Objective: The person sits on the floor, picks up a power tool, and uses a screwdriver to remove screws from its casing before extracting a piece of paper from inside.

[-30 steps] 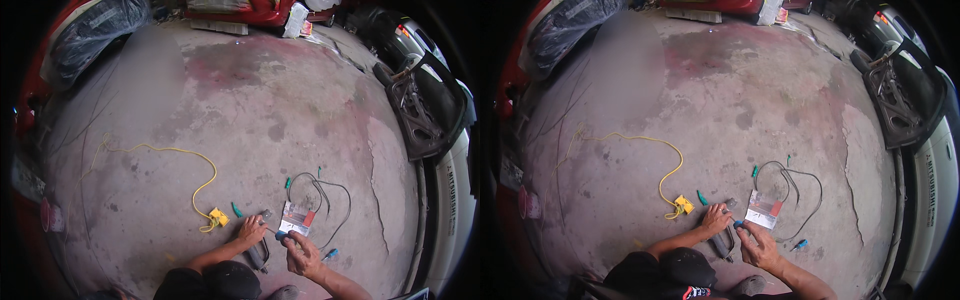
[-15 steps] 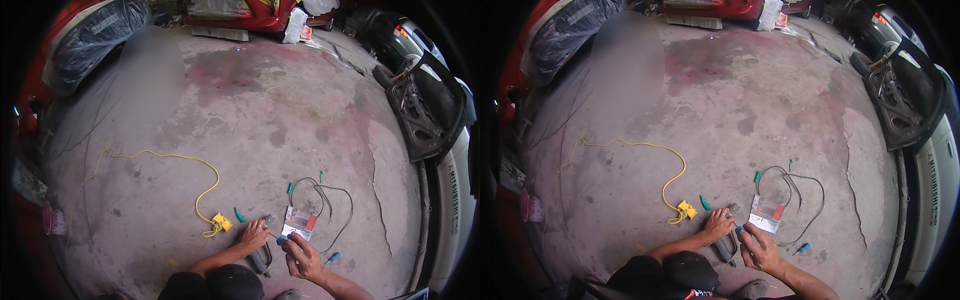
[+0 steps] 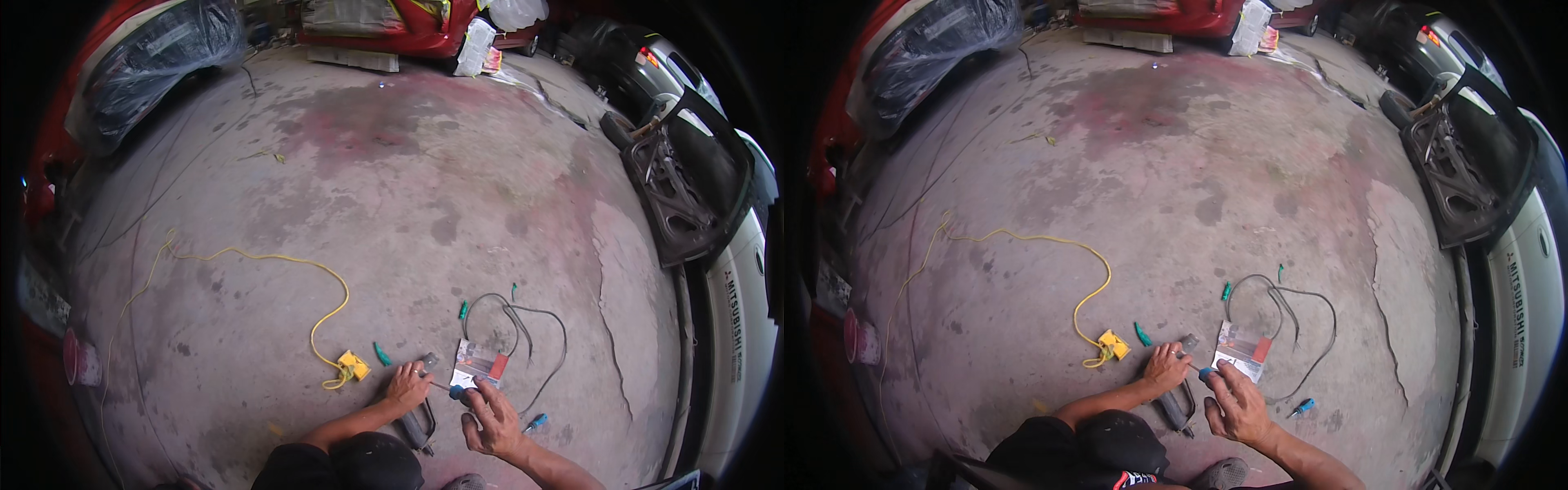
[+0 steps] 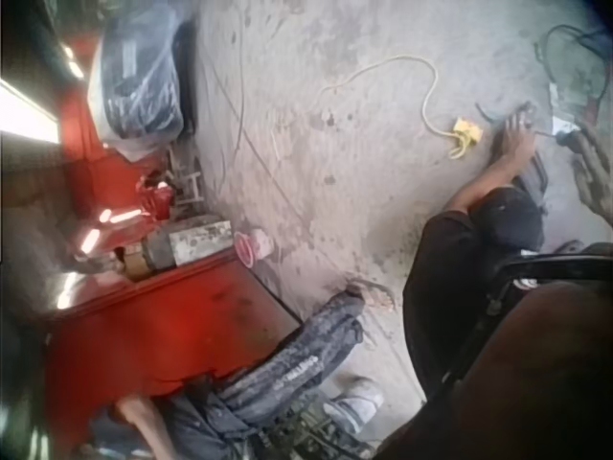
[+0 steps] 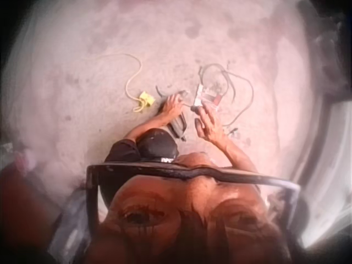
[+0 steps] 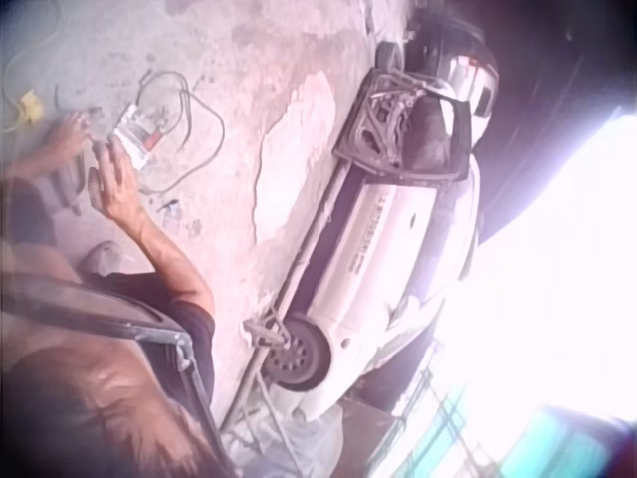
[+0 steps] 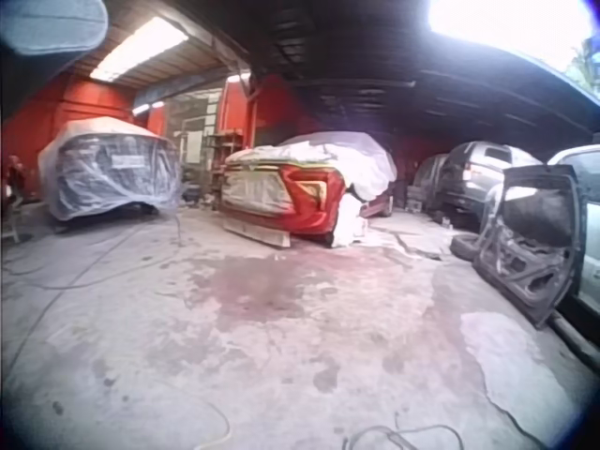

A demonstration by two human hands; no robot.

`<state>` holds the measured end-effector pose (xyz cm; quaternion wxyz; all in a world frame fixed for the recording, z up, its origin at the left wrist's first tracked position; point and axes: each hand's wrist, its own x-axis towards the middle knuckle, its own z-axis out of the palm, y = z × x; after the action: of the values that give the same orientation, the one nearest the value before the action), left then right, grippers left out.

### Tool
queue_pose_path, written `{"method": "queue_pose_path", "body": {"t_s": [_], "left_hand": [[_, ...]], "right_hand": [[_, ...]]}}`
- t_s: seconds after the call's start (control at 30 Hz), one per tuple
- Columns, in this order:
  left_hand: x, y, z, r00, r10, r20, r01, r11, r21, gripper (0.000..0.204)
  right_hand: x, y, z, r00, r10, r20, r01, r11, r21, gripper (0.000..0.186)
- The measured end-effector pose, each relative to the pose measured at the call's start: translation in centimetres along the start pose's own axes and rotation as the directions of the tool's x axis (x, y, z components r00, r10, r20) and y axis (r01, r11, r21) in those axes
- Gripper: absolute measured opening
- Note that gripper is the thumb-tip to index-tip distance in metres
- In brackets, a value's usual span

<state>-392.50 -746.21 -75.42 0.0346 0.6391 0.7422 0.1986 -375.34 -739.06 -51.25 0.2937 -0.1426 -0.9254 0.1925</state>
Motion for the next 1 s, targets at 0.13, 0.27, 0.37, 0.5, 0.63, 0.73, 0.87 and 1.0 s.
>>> {"method": "queue_pose_path", "body": {"t_s": [0.13,0.27,0.37,0.5,0.63,0.73,0.87,1.0], "left_hand": [[0.5,0.0,0.0,1.000,0.023,-0.018,-0.023,1.000,-0.017,0.020],[1.1,0.7,0.7,0.999,0.031,0.015,-0.030,0.999,-0.017,0.020],[0.4,0.2,1.3,1.000,0.010,-0.028,-0.012,0.999,-0.043,0.020],[0.9,0.4,-0.2,0.998,0.007,-0.065,-0.012,0.996,-0.086,0.021],[1.1,0.8,-0.7,0.999,0.032,-0.012,-0.033,0.998,-0.057,0.021],[0.6,0.5,-0.5,0.998,0.063,-0.016,-0.064,0.996,-0.060,0.020],[0.2,-0.4,0.7,0.998,0.059,-0.006,-0.059,0.998,0.002,0.016],[0.8,0.4,1.7,0.994,0.093,-0.062,-0.087,0.992,0.090,0.018]], "right_hand": [[-1.4,0.5,-0.7,0.995,-0.039,0.091,0.050,0.992,-0.120,0.050],[-1.7,1.8,-0.7,0.997,-0.036,0.067,0.038,0.998,-0.040,0.056],[-1.7,2.5,0.8,0.997,-0.081,-0.019,0.080,0.996,-0.025,0.061],[-0.8,1.4,-0.1,1.000,0.002,-0.005,-0.002,0.992,0.124,0.055],[-1.6,1.6,-0.5,1.000,0.021,0.018,-0.023,0.992,0.124,0.052],[-2.1,2.1,0.1,0.998,0.019,0.065,-0.024,0.996,0.086,0.052],[-1.0,1.5,-0.2,0.994,-0.091,0.052,0.093,0.995,-0.029,0.051],[-1.9,1.6,-1.2,0.994,-0.100,-0.040,0.100,0.995,0.012,0.053]]}}
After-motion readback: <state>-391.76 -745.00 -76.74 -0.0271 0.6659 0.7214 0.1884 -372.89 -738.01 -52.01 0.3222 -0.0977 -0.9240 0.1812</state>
